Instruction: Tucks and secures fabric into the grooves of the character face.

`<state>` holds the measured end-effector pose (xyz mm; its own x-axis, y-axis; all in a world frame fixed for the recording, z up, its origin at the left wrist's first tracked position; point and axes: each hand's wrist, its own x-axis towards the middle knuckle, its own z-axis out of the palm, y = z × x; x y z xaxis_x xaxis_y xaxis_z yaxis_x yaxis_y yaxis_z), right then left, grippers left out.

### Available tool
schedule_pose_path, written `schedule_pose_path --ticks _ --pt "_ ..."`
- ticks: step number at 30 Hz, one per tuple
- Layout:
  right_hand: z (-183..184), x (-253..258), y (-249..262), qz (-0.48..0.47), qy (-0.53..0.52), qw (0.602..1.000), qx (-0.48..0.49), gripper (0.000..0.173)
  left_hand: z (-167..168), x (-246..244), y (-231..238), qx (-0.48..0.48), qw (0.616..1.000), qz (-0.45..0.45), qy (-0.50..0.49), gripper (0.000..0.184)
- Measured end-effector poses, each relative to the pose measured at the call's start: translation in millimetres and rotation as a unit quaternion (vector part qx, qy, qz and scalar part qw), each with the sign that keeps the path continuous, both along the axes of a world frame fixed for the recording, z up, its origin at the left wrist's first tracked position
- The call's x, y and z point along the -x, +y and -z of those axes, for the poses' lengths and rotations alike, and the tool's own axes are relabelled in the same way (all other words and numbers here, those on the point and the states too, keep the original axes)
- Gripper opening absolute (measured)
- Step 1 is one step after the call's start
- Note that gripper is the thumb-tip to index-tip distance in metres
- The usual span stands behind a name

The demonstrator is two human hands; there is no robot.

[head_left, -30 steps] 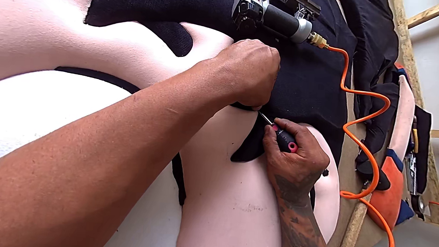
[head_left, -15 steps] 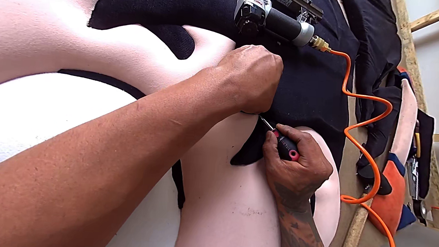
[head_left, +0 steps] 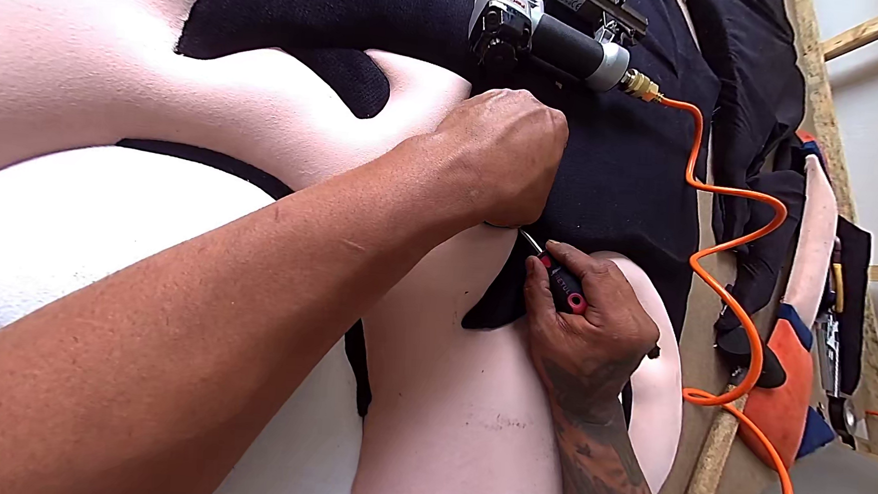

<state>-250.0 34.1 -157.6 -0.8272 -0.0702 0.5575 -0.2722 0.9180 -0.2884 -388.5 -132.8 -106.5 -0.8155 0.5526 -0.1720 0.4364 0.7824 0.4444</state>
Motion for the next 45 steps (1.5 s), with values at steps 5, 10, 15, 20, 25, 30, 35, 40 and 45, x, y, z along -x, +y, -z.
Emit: schedule_pose_path --ticks 5,10,15,20,25,30,35,40,45 --pt "-2.0 -2.6 1.5 -0.004 0.027 0.999 0.016 0.018 -0.7 -1.4 0.7 0.001 1.000 -0.003 0.004 0.021" --pt "-1.7 -3.1 1.5 -0.017 0.043 0.998 0.032 0.016 -0.8 -2.8 1.0 0.005 1.000 -0.002 0.006 0.021" --pt "0.1 -2.2 2.4 -0.021 0.042 0.998 0.037 0.017 -1.6 -2.7 0.8 0.007 1.000 -0.001 0.006 0.020" --pt "0.1 -0.7 2.5 -0.016 0.021 1.000 0.017 0.018 -0.9 -1.9 1.0 0.006 1.000 0.000 0.007 0.020" --pt "-0.5 -2.4 2.1 -0.020 0.037 0.998 0.038 0.017 -2.3 1.0 -1.8 0.006 1.000 0.013 -0.006 0.022" --pt "-0.5 -1.1 3.0 -0.025 0.023 0.999 0.030 0.018 -2.3 1.1 -1.9 0.007 1.000 0.015 -0.003 0.021" --pt "0.8 -0.5 3.3 -0.020 0.014 1.000 0.018 0.018 -2.4 0.8 -2.1 0.004 1.000 0.015 -0.003 0.021" --pt "1.2 -0.2 1.3 -0.006 0.022 1.000 0.000 0.019 -3.5 0.3 -1.2 0.007 1.000 0.009 -0.005 0.022" --pt "-0.4 -1.7 -1.9 0.011 0.011 1.000 -0.019 0.020 -3.7 -1.4 0.2 0.012 1.000 0.004 -0.004 0.023"
